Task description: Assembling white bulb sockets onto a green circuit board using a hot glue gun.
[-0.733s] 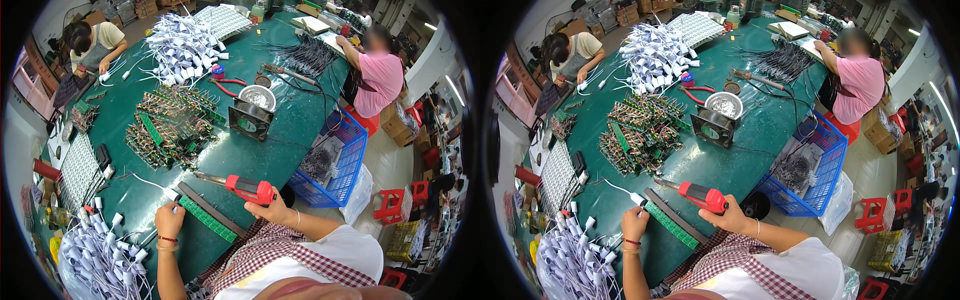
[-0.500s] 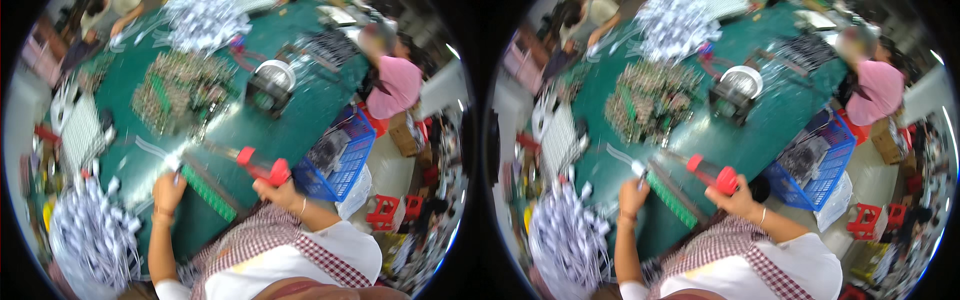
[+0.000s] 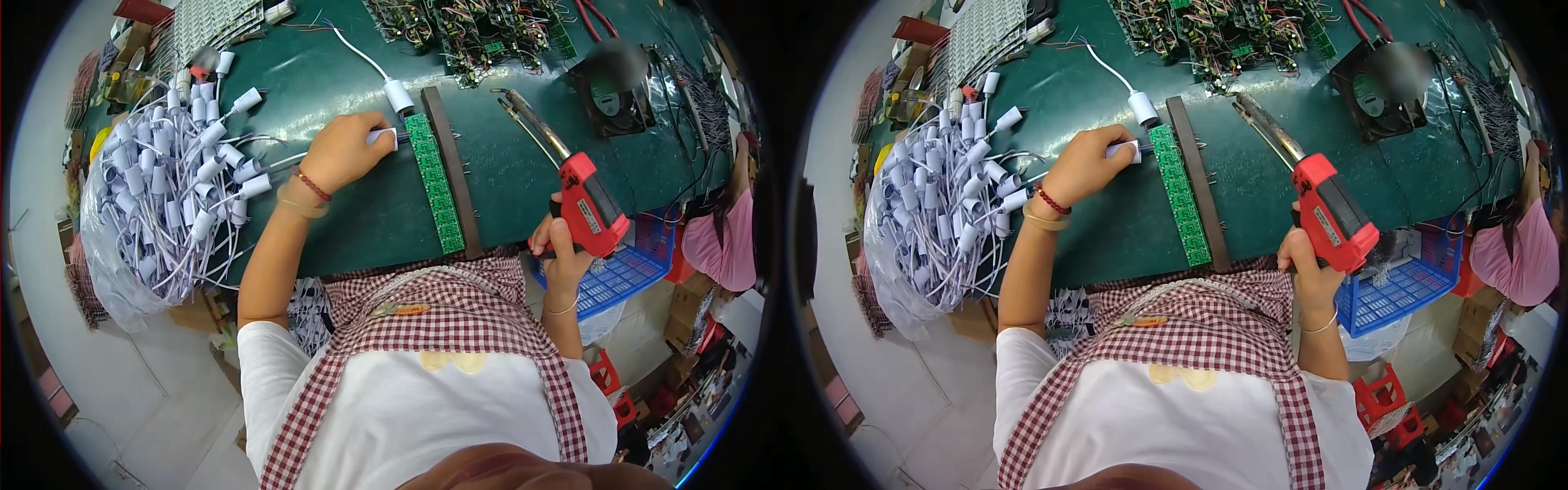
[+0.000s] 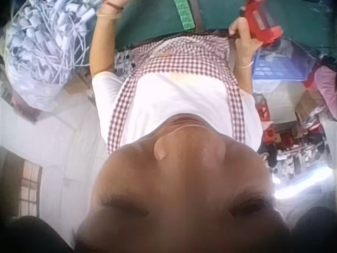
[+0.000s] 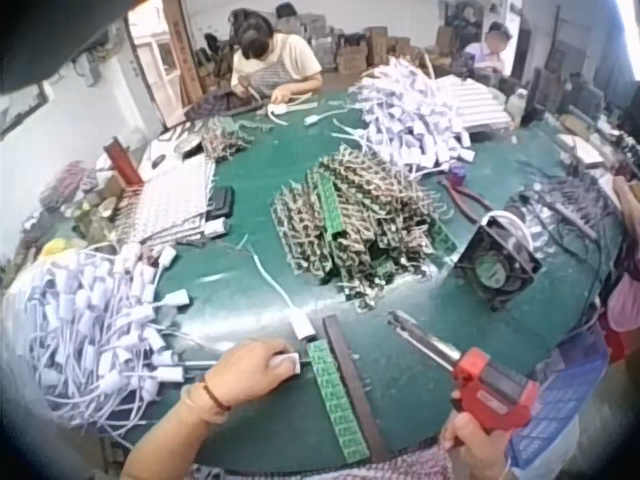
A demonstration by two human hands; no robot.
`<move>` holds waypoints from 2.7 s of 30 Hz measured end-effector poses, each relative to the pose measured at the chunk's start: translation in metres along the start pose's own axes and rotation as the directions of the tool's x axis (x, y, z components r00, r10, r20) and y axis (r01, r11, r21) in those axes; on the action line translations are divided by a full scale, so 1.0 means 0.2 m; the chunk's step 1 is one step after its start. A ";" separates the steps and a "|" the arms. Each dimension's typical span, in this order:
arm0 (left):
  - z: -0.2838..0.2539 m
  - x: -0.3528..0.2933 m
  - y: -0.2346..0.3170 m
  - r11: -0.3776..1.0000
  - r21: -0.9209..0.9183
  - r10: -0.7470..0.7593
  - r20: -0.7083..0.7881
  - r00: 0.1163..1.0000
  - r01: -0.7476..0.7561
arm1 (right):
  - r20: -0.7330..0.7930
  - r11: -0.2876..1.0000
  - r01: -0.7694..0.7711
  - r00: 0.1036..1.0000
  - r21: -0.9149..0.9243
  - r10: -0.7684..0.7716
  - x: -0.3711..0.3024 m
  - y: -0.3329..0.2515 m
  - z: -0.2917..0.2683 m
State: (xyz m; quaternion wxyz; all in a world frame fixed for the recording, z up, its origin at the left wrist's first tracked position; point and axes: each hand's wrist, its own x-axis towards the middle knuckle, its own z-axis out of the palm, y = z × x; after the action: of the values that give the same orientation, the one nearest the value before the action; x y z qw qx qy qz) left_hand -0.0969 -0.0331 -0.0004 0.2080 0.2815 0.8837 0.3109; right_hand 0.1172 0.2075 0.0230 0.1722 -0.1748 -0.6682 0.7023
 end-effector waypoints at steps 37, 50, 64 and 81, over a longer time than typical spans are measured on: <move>-0.47 0.05 -0.65 0.473 0.751 -0.129 -0.457 0.880 0.460 | 0.029 0.994 0.054 0.998 0.097 -0.057 0.04 0.01 0.02; 0.00 -0.20 0.44 0.893 -0.350 0.256 -0.122 0.959 -0.283 | 0.199 0.986 -0.112 0.976 0.120 0.086 0.05 -0.11 0.19; 0.10 -0.27 0.56 0.848 0.083 0.529 -0.198 0.825 -0.524 | 0.180 0.989 -0.146 0.973 -0.019 0.147 0.06 -0.11 0.26; 0.12 -0.28 0.50 0.878 -0.415 0.197 -0.139 0.970 -0.238 | 0.191 0.996 -0.068 0.979 -0.055 0.078 0.05 -0.10 0.33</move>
State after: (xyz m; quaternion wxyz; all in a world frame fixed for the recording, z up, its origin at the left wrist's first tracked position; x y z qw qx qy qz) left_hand -0.0036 0.0070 0.0592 0.1873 0.3116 0.7651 0.5315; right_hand 0.0770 0.1559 0.0452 0.0765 -0.1347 -0.6917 0.7053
